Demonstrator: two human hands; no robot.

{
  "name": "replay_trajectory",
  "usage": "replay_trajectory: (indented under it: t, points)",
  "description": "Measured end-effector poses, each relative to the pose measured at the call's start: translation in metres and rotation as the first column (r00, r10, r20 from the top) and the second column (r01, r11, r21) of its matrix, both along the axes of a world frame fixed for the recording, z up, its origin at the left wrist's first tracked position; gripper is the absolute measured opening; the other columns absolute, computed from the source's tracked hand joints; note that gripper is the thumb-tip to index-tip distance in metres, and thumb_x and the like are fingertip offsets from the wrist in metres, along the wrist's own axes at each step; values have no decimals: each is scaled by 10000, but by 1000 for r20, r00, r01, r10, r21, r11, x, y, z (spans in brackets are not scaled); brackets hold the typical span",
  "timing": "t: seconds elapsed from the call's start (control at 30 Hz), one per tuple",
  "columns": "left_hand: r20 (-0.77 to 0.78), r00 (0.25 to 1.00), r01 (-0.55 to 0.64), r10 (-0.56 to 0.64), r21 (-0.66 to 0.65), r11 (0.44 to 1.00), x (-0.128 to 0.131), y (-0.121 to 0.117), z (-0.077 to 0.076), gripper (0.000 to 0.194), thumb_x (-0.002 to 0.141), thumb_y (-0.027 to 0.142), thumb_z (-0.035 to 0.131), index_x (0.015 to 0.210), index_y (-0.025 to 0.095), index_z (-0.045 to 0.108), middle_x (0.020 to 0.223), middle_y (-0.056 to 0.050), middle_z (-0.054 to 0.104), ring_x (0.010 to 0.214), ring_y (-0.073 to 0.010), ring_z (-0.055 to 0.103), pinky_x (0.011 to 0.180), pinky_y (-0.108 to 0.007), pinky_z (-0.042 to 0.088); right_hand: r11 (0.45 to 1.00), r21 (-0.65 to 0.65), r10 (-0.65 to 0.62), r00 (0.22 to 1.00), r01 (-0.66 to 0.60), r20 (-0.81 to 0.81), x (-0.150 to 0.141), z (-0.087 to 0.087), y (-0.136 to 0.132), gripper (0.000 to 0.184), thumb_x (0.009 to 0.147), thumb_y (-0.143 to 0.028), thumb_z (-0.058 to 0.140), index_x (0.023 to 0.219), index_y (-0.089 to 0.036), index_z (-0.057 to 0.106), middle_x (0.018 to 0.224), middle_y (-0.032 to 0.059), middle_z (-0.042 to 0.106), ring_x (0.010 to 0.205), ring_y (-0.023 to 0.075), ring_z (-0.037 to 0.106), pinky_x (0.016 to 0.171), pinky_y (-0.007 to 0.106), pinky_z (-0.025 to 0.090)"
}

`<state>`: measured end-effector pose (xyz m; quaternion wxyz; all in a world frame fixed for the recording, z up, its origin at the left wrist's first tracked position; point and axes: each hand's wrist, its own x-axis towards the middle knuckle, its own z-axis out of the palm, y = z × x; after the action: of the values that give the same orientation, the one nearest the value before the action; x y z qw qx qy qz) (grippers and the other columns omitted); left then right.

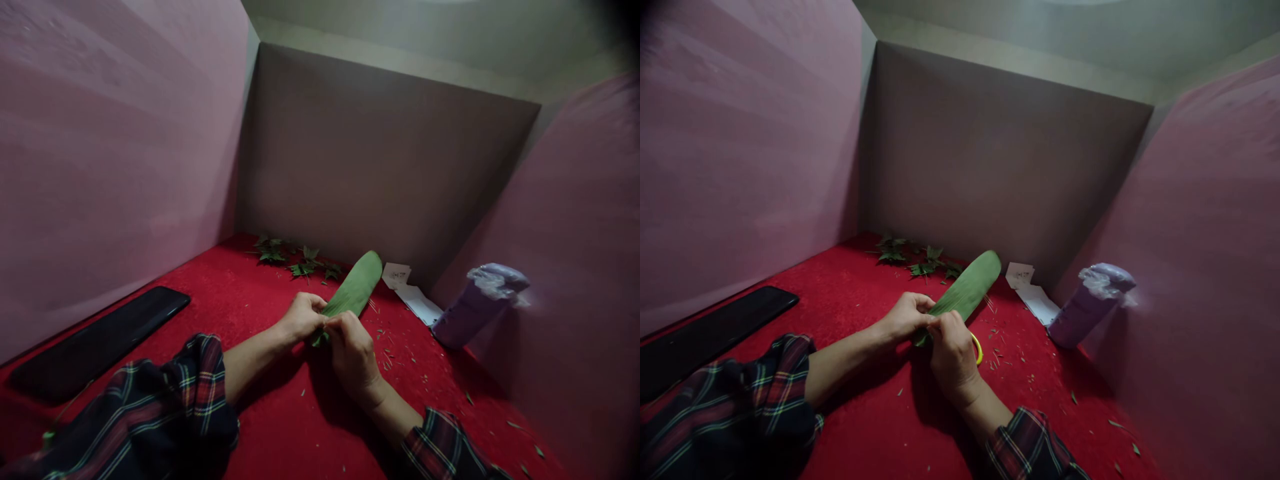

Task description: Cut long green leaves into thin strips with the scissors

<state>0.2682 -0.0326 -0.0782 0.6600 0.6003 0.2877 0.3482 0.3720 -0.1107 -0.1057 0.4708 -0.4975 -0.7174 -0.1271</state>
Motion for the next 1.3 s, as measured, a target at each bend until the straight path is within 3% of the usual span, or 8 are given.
replay_trajectory:
  t: [0.5, 1.3]
  points:
    - [-102, 992, -77, 80, 39, 996, 3, 4, -4, 115, 454, 79, 612, 555, 104, 564, 488, 12, 539, 435, -78, 458, 431, -197, 331, 999, -40, 18, 1000, -17, 15, -1, 2, -1, 154, 861, -109, 407, 735, -169, 474, 687, 30, 476, 665, 167, 462, 617, 294, 394]
    - [-176, 979, -81, 101, 117, 990, 3, 7, -12, 98, 472, 113, 621, 564, 99, 591, 484, 7, 530, 428, -84, 441, 411, -195, 275, 997, -80, 6, 998, -10, -58, -4, 2, -3, 168, 849, -135, 427, 689, -186, 429, 683, 24, 472, 660, 167, 466, 612, 286, 375]
